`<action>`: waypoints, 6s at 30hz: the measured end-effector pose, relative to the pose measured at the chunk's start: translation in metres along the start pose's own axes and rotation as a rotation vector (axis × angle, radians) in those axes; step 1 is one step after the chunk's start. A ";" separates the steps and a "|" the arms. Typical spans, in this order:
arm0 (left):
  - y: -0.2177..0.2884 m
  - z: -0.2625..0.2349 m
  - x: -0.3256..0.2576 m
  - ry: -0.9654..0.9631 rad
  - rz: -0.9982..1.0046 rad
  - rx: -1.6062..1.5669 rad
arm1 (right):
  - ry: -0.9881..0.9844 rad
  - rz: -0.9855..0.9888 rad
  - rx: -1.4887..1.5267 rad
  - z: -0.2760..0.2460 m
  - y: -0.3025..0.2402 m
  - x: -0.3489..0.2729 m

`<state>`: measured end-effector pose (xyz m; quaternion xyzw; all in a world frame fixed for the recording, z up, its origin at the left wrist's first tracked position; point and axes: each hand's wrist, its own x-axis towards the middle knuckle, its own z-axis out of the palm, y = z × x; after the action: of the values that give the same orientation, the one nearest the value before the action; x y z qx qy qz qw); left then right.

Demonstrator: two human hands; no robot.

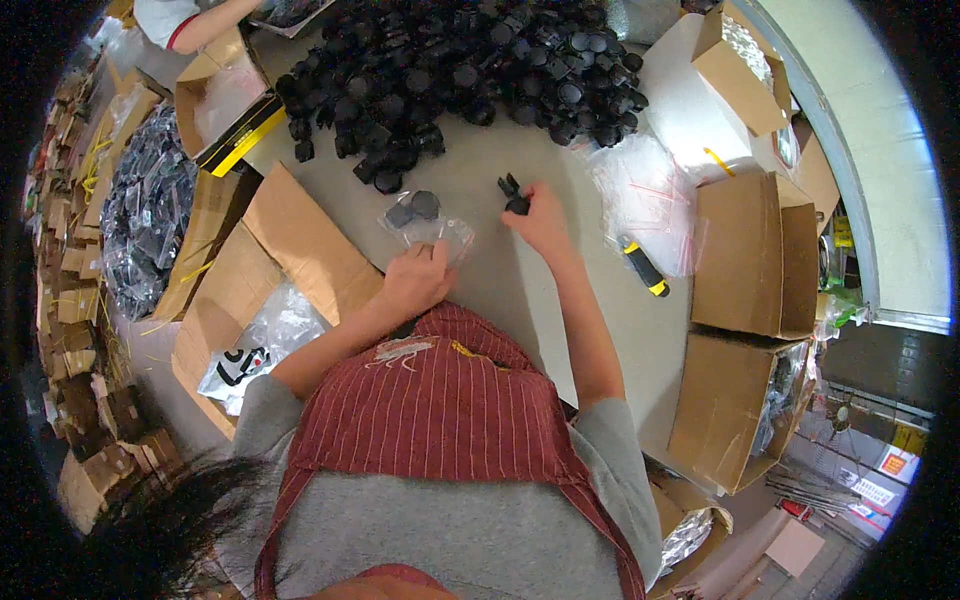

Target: The person picks up plastic pieces from a large pile on a table and places them into small plastic bags, then sets the filled bags aside.

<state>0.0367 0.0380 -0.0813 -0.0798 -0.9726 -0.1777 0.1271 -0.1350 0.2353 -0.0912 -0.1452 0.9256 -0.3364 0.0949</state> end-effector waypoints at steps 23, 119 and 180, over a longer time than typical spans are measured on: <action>-0.002 -0.003 0.000 0.091 -0.059 -0.145 | -0.283 0.315 1.059 0.016 -0.039 -0.101; 0.015 -0.071 0.038 0.110 -0.278 -0.805 | -0.040 -0.556 0.222 -0.047 -0.087 -0.104; -0.036 0.011 0.018 -0.077 -0.456 -0.875 | 0.731 0.562 0.354 -0.197 0.249 0.105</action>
<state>0.0097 0.0105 -0.0982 0.0825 -0.8035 -0.5896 0.0035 -0.3383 0.4993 -0.1126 0.2563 0.8301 -0.4789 -0.1258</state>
